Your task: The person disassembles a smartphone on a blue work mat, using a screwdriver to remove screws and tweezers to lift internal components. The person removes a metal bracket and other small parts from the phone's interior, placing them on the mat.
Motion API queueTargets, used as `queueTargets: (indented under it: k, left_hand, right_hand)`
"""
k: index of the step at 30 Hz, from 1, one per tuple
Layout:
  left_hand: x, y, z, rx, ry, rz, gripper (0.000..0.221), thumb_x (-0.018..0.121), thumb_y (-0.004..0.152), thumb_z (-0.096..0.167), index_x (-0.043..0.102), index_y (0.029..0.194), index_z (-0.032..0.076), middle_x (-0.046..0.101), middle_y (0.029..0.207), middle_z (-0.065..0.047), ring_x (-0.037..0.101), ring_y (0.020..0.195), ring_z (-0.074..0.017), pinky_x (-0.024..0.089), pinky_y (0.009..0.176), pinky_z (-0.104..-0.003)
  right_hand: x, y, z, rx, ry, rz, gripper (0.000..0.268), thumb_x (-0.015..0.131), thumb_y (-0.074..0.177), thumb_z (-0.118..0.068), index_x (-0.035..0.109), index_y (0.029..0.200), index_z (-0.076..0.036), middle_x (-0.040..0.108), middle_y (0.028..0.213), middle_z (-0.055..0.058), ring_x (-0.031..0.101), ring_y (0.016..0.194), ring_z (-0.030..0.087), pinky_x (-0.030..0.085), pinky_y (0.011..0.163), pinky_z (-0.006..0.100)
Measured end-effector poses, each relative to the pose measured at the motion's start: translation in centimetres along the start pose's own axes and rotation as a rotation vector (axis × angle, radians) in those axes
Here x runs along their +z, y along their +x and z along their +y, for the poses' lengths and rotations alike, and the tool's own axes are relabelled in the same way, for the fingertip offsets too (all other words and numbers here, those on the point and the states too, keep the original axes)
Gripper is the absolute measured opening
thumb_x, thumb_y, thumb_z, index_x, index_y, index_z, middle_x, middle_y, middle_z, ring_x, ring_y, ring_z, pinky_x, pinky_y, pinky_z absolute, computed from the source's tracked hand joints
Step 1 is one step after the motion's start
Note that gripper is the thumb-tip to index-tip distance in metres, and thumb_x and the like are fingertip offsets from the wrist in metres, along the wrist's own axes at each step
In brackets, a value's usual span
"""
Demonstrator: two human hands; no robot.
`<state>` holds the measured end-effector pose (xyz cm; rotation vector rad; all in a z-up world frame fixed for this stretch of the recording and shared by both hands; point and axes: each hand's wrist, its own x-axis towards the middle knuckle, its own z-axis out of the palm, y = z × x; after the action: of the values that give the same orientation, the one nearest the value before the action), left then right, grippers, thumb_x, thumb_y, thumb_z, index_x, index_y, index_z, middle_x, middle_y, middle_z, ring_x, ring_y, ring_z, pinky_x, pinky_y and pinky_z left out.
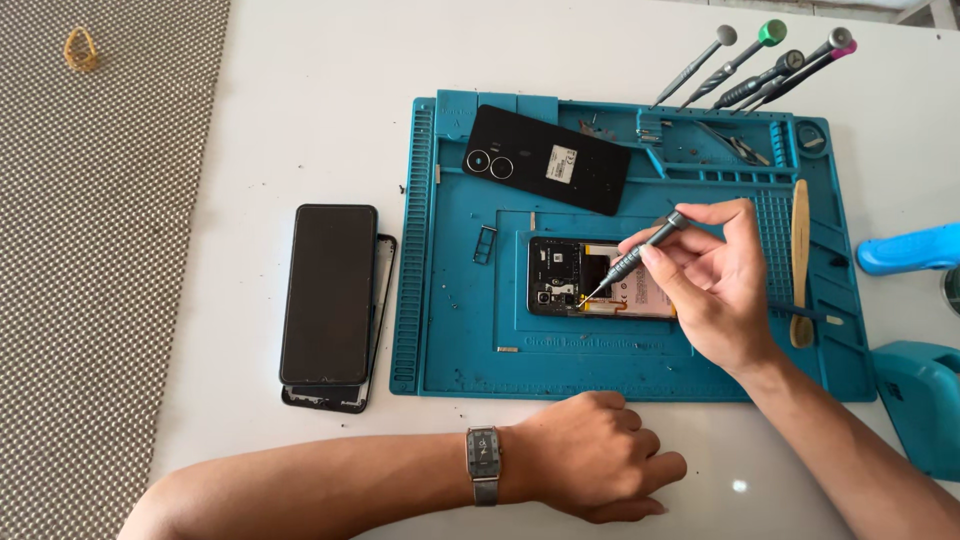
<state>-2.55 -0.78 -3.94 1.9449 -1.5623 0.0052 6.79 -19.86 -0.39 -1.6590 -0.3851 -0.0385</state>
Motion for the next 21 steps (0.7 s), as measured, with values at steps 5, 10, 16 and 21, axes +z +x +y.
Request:
queueTargets:
  k: [5,10,16,21]
  left_hand:
    - [-0.08,0.03,0.03,0.002,-0.009,0.011,0.034,0.064,0.095,0.043,0.061,0.106,0.010,0.063,0.074,-0.005,0.065,0.073,-0.0262,0.050,0.071,-0.041]
    - [-0.21,0.03,-0.01,0.004,-0.014,0.005,0.034,0.064,0.096,0.042,0.060,0.105,0.010,0.063,0.073,-0.005,0.064,0.072,-0.0261,0.050,0.071,-0.040]
    - [-0.15,0.02,0.00,0.002,-0.014,-0.003,0.036,0.064,0.096,0.043,0.062,0.110,0.010,0.063,0.073,-0.004,0.064,0.071,-0.0252,0.050,0.070,-0.040]
    - [-0.05,-0.04,-0.03,0.006,-0.010,0.007,0.036,0.063,0.096,0.043,0.062,0.111,0.011,0.063,0.074,-0.004,0.064,0.072,-0.0252,0.050,0.071,-0.040]
  right_hand:
    - [-0.03,0.00,0.13,0.007,0.008,-0.008,0.037,0.057,0.104,0.006,0.034,0.128,-0.008,0.068,0.116,0.024,0.068,0.101,0.015,0.055,0.074,0.022]
    - [-0.12,0.04,0.20,0.012,0.007,-0.005,0.037,0.058,0.104,0.005,0.035,0.128,-0.009,0.068,0.117,0.024,0.067,0.099,0.013,0.052,0.068,0.020]
    - [0.06,0.06,0.01,-0.067,-0.022,-0.032,0.037,0.058,0.104,0.006,0.034,0.129,-0.006,0.067,0.114,0.023,0.071,0.107,0.021,0.062,0.093,0.033]
    - [0.26,0.01,-0.27,-0.063,-0.027,-0.030,0.037,0.058,0.103,0.007,0.034,0.129,-0.005,0.067,0.113,0.022,0.071,0.109,0.023,0.062,0.096,0.036]
